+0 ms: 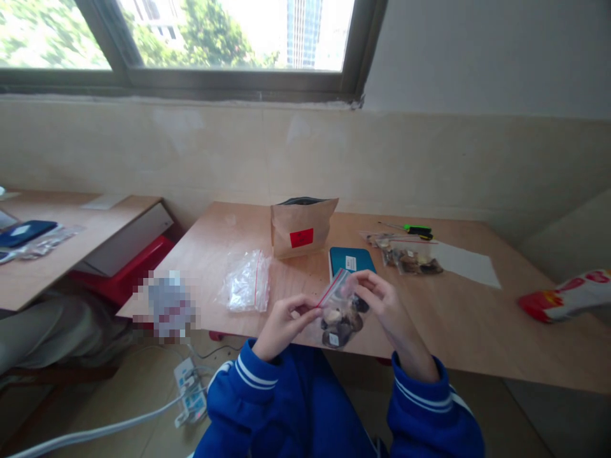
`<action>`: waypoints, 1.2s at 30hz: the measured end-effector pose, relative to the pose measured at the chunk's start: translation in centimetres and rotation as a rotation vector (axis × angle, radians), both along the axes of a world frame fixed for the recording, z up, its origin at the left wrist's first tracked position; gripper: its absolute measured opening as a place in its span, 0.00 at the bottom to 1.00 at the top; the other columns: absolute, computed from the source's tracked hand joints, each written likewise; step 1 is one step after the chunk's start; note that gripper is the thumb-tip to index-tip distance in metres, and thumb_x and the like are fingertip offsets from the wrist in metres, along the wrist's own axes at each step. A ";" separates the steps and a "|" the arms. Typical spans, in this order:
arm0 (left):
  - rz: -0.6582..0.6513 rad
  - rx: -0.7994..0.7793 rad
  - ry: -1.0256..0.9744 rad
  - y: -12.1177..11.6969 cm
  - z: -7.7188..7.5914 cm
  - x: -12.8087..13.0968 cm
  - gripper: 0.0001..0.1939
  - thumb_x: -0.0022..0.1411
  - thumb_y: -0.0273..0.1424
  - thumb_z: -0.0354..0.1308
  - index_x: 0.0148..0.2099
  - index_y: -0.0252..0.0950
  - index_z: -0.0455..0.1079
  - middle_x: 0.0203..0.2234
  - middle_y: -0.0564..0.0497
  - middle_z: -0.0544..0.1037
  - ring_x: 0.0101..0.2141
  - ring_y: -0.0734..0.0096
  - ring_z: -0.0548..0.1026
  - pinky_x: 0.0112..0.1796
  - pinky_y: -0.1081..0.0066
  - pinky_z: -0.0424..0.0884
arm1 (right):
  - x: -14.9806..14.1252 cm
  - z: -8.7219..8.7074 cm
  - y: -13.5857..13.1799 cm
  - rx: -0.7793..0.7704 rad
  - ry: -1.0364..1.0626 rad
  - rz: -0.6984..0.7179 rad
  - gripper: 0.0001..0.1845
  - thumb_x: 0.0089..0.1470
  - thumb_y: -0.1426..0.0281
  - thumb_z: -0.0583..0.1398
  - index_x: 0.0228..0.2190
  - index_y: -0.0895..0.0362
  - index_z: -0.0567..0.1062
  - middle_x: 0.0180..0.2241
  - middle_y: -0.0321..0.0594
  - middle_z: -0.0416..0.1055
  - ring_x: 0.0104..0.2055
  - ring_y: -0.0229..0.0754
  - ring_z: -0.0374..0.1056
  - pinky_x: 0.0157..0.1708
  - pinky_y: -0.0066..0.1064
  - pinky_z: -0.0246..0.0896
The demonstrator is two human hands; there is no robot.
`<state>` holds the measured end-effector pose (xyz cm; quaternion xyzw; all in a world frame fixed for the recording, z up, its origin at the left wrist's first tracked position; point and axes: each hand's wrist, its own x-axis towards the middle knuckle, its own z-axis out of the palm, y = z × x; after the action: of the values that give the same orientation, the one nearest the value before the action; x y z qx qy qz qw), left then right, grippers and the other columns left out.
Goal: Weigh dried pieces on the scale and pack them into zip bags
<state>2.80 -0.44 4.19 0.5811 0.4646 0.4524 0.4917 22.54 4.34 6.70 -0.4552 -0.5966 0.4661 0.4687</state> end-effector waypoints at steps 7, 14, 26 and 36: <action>0.180 -0.123 -0.265 -0.1 -0.3 1.7 0.14 0.49 0.39 0.67 0.28 0.33 0.71 0.21 0.51 0.77 0.23 0.73 0.73 0.26 0.74 0.67 | -4.6 -2.0 -2.2 0.233 -0.178 -0.399 0.13 0.55 0.60 0.57 0.39 0.55 0.67 0.41 0.45 0.69 0.38 0.42 0.67 0.36 0.35 0.66; 0.294 0.003 -0.164 -0.3 -1.3 2.8 0.10 0.52 0.36 0.64 0.31 0.34 0.71 0.27 0.49 0.79 0.30 0.66 0.77 0.33 0.70 0.72 | -7.4 -2.0 -4.3 0.102 -0.115 -0.149 0.13 0.52 0.61 0.62 0.36 0.56 0.70 0.35 0.42 0.73 0.37 0.43 0.71 0.37 0.34 0.69; 0.091 0.145 -0.145 -0.8 -0.7 2.7 0.10 0.64 0.36 0.53 0.45 0.37 0.66 0.41 0.45 0.76 0.43 0.64 0.75 0.46 0.65 0.69 | -5.5 -1.6 -3.3 0.098 -0.144 -0.138 0.11 0.54 0.64 0.58 0.34 0.55 0.79 0.37 0.44 0.78 0.41 0.48 0.73 0.42 0.38 0.68; 0.249 0.090 0.105 0.0 -1.2 1.3 0.19 0.65 0.43 0.49 0.26 0.37 0.60 0.21 0.56 0.64 0.26 0.74 0.65 0.29 0.72 0.60 | -5.4 -1.2 -3.5 -0.034 -0.108 -0.027 0.11 0.48 0.61 0.64 0.24 0.57 0.78 0.26 0.41 0.77 0.27 0.43 0.72 0.29 0.32 0.67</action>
<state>4.14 -0.43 2.98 0.5635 0.5374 0.4993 0.3800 17.17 0.83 5.46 -0.4955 -0.6067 0.4446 0.4344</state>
